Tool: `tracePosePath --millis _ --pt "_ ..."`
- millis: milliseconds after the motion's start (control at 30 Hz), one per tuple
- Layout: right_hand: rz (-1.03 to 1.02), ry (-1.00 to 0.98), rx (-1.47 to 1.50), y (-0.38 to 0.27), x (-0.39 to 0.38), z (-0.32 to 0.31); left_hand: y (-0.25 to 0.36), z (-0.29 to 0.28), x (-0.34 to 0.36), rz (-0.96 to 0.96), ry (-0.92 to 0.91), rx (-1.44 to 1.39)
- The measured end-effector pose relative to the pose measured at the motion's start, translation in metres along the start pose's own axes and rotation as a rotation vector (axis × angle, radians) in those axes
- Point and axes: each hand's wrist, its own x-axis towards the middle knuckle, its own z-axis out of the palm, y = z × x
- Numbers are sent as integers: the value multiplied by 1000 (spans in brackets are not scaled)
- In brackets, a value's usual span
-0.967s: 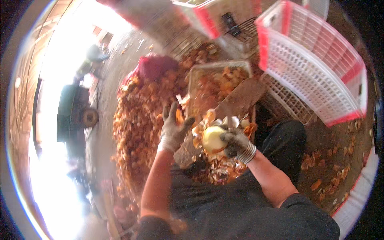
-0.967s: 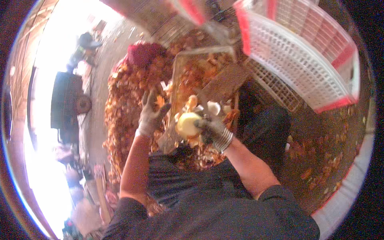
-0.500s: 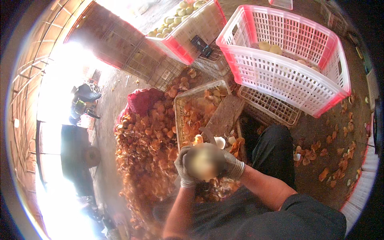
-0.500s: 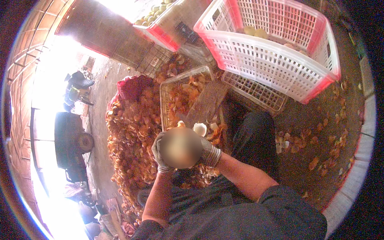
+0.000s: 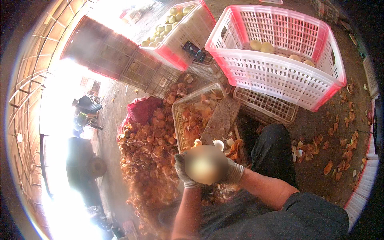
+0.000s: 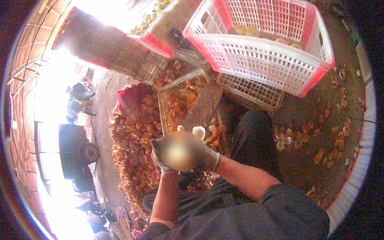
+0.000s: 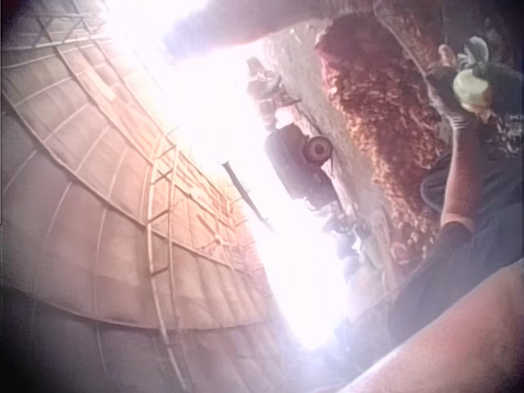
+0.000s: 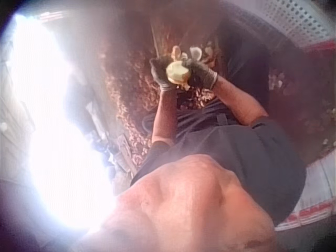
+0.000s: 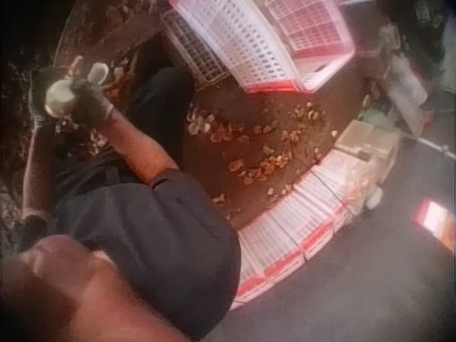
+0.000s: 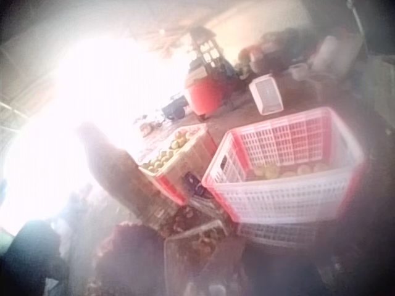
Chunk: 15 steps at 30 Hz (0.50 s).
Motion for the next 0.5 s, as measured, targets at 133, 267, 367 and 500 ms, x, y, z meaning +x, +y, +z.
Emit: tracePosePath --millis 133,267,367,500 --pt "328 -399 1911 -4 -9 -7 11 25 -3 120 291 247" --pt "362 -500 2098 -10 -12 -4 15 6 -3 225 405 401" --pt "372 -517 2148 -13 -16 1 31 4 -1 260 359 522" --pt "389 -511 2309 -11 -15 10 48 22 -14 277 433 598"
